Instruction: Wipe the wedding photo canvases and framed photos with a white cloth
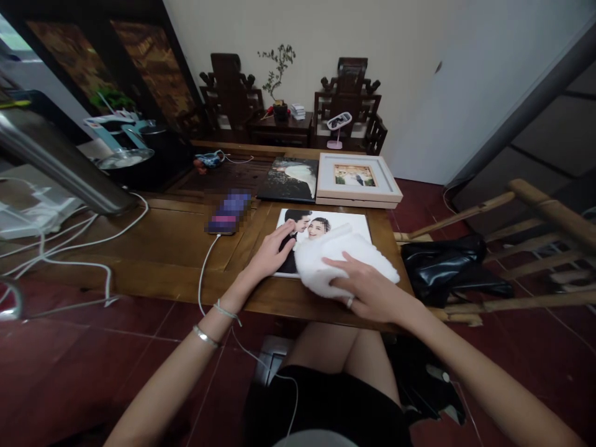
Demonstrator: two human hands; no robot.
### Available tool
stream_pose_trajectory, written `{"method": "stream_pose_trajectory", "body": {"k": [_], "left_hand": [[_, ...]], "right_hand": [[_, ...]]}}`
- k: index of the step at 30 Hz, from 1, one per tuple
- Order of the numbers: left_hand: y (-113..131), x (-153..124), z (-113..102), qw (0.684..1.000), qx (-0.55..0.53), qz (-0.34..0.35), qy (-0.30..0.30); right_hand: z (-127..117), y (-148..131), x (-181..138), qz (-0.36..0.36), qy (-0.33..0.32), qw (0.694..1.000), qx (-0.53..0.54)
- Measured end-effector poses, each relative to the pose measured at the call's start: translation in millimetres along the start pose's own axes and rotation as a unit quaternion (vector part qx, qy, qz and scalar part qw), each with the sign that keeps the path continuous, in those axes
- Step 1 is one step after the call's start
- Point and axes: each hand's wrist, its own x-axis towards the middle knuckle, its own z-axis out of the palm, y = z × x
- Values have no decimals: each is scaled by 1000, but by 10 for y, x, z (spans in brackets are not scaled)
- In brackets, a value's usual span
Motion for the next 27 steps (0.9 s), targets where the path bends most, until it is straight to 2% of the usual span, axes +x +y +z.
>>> {"method": "stream_pose_trajectory", "body": {"k": [4,8,12,16,18,21,27], "left_hand": [[-8,-1,-2,1000,7,0,-13],[-26,-4,7,1000,4,1,-10],[-34,2,14,1000,18,0,-4],[-46,15,16,1000,22,7,1],[-53,21,16,1000,21,9,2],[-50,24,15,1000,20,10,4],[-26,20,13,1000,-7,6,2]], "right_hand": [[0,295,249,100,61,993,-25],[-23,459,797,158,117,980,13],[-87,472,1370,165,136,972,93],[-118,421,1738,126,97,983,93],[-114,402,1794,133,78,986,69],[-98,419,1705,151,77,984,47],[-129,643,1095,155,111,980,62]]}}
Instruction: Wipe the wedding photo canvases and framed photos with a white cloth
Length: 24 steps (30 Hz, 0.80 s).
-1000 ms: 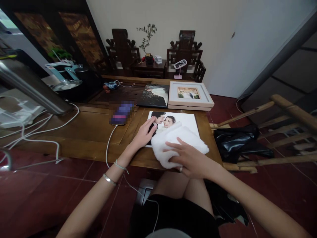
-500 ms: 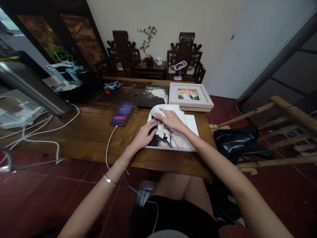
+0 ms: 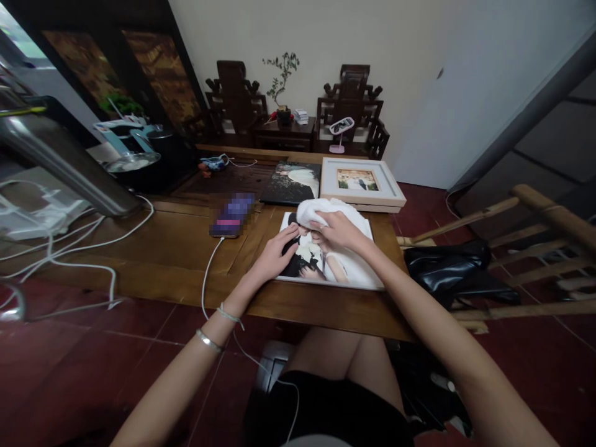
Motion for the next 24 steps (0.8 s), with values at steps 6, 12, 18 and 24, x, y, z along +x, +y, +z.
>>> {"method": "stream_pose_trajectory", "body": {"k": [6,12,18,24], "left_hand": [[-32,10,1,1000,-30,-6,4],[-40,7,13,1000,-24,-7,7],[-61,3,16,1000,-18,-14,-12],[-33,-28,9,999,33,-22,-24]], "right_hand": [[-249,416,-506,49,50,995,-69],[-191,385,-1082,31,40,994,-93],[-58,-115,-1747,-59,-8,994,-92],[-121,-135,-1746,-74,-43,994,-74]]}}
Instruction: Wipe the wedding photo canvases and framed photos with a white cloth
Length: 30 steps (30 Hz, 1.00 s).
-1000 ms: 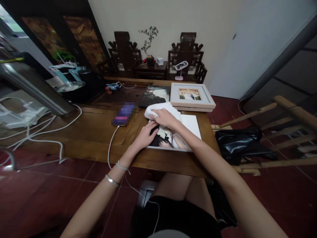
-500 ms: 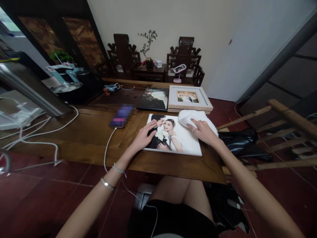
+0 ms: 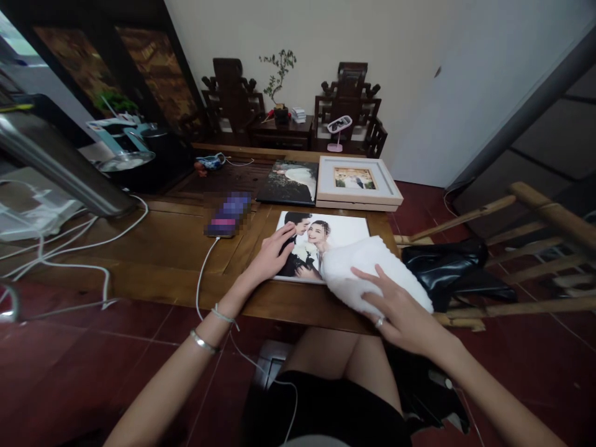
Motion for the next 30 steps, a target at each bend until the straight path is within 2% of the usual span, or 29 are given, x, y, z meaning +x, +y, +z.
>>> {"method": "stream_pose_trajectory", "body": {"k": [6,10,13,16,21,26,30], "left_hand": [[26,-9,-24,1000,14,3,-8],[12,-2,-27,1000,7,6,-9],[-3,0,-24,1000,2,10,-9],[-10,2,-19,1000,-1,8,-8],[1,14,-11,1000,-12,2,0],[9,16,-5,1000,-7,6,3],[5,11,0,1000,1,5,3]], "right_hand": [[-119,520,591,89,10,996,-19],[-204,826,942,113,33,993,-15],[-248,997,1092,127,50,991,12],[-249,1044,1145,134,67,988,29],[-109,806,934,111,72,991,0],[84,349,327,32,73,996,-27],[104,-86,-110,-31,62,998,-11]]}}
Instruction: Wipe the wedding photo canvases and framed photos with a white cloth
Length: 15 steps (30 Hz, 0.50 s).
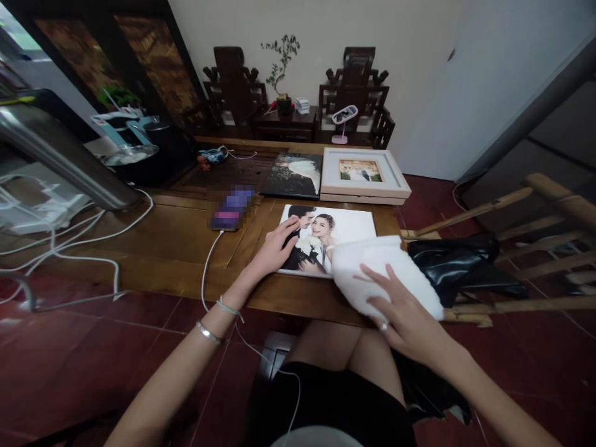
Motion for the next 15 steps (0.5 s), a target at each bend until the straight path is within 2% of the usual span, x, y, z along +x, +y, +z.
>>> {"method": "stream_pose_trajectory", "body": {"k": [3,5,9,15], "left_hand": [[-6,-1,-1,1000,2,2,-2],[-7,-1,-5,1000,6,4,-4],[-3,-5,-18,1000,11,4,-9],[-3,-7,-23,1000,13,4,-13]], "right_hand": [[-49,-161,-109,-27,-23,999,14],[-63,-117,-82,-20,-27,999,14],[-75,211,198,29,-27,999,10],[-123,725,918,95,-43,994,-19]]}}
